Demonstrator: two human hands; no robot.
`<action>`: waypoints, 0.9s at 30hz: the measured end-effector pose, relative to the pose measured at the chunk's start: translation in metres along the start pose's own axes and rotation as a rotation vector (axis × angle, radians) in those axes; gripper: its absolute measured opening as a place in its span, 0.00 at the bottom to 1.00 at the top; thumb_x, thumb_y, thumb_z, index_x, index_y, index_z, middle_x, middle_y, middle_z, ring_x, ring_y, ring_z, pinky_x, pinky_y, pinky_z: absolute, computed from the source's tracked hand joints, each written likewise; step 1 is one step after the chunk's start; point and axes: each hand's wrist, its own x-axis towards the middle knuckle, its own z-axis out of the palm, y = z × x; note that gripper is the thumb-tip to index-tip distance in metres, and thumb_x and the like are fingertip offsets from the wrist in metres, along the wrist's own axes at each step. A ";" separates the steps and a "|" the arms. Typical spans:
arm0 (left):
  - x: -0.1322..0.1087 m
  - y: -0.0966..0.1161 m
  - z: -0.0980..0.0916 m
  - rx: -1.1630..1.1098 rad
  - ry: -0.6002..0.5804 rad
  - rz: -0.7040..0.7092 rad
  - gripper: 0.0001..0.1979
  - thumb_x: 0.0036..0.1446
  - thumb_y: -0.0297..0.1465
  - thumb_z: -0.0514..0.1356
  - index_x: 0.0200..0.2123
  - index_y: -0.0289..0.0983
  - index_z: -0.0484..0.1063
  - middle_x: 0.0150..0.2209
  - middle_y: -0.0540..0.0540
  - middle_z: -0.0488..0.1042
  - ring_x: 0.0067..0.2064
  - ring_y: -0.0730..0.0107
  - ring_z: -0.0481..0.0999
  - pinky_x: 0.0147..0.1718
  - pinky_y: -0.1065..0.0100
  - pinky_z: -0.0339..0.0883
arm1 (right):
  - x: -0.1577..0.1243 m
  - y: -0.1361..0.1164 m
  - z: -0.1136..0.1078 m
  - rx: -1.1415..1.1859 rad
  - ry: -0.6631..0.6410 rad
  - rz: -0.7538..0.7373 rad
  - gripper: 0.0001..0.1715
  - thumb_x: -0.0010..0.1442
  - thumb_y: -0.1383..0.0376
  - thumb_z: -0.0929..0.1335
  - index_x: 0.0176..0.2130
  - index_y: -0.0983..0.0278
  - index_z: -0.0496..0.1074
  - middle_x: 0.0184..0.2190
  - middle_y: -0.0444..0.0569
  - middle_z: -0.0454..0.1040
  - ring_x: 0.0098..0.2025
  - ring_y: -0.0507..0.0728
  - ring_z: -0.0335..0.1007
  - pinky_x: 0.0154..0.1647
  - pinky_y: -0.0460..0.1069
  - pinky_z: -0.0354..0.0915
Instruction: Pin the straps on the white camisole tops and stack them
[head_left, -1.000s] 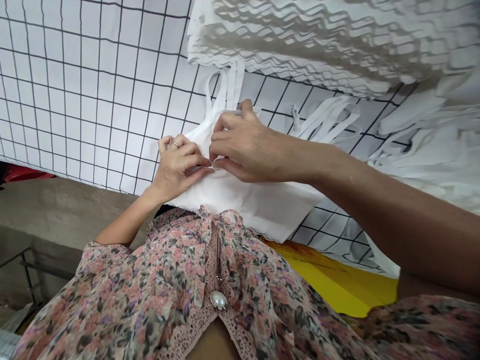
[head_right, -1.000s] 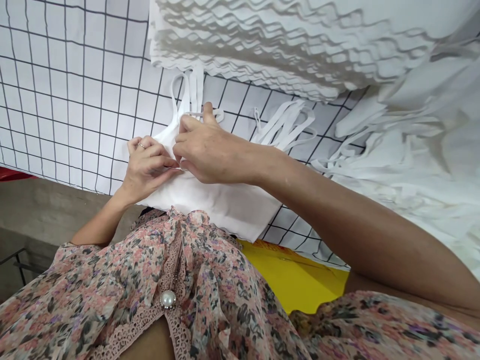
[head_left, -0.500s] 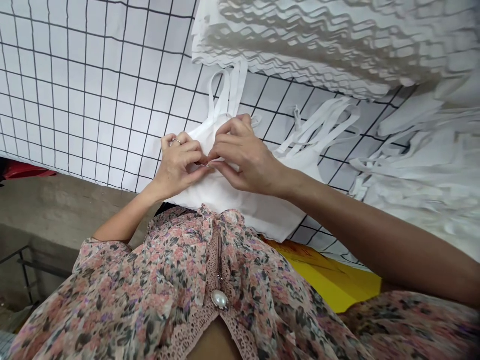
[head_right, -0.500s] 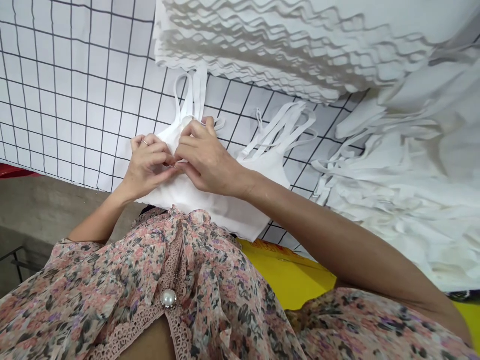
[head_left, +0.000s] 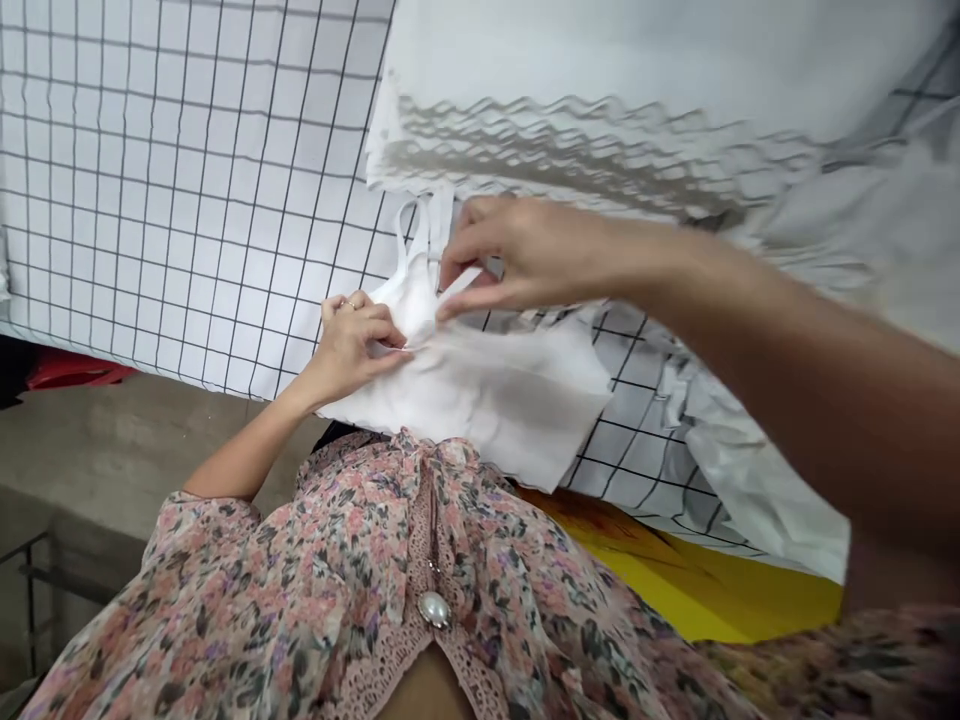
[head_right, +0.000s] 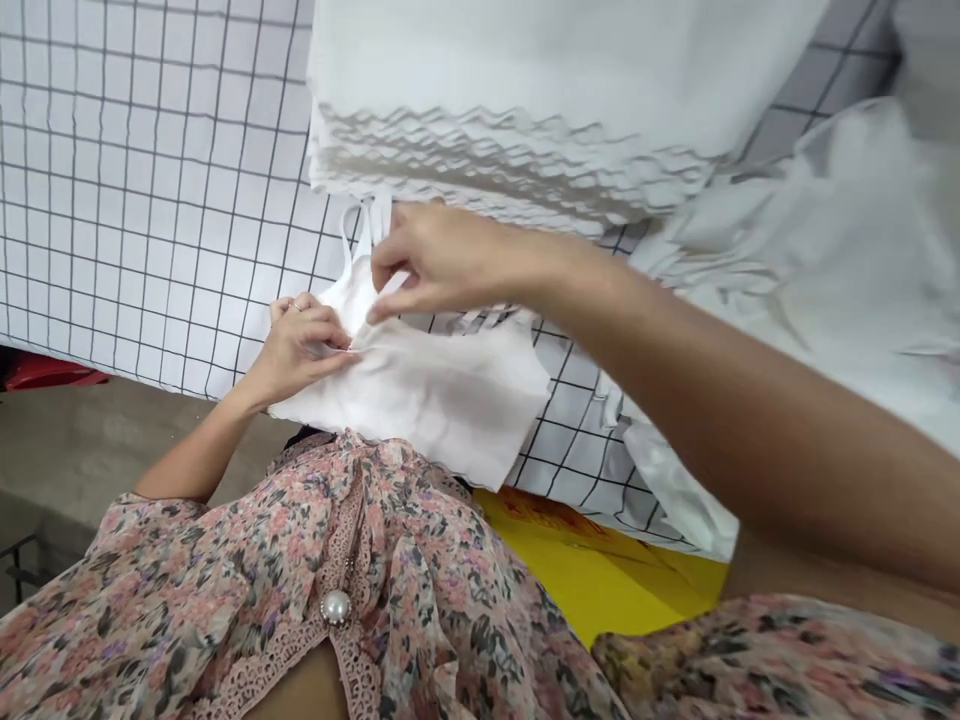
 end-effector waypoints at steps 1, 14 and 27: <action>0.001 -0.001 -0.002 0.005 -0.005 0.003 0.12 0.65 0.41 0.69 0.33 0.42 0.80 0.36 0.51 0.81 0.46 0.61 0.71 0.55 0.53 0.52 | 0.006 0.006 -0.017 0.008 -0.037 0.021 0.24 0.64 0.43 0.74 0.38 0.61 0.83 0.33 0.49 0.76 0.39 0.57 0.70 0.43 0.57 0.67; 0.006 -0.006 -0.016 0.008 -0.056 -0.010 0.10 0.63 0.38 0.70 0.31 0.41 0.78 0.36 0.52 0.83 0.43 0.63 0.74 0.51 0.56 0.54 | 0.066 0.051 -0.043 -0.020 0.078 -0.040 0.17 0.66 0.53 0.74 0.29 0.59 0.81 0.28 0.45 0.79 0.33 0.54 0.72 0.40 0.55 0.66; -0.048 -0.004 0.013 0.446 0.166 0.376 0.36 0.76 0.41 0.57 0.79 0.36 0.48 0.74 0.31 0.65 0.79 0.48 0.58 0.78 0.45 0.49 | -0.050 -0.051 0.106 -0.208 0.622 -0.003 0.37 0.80 0.53 0.54 0.80 0.61 0.47 0.76 0.55 0.62 0.76 0.63 0.62 0.75 0.69 0.62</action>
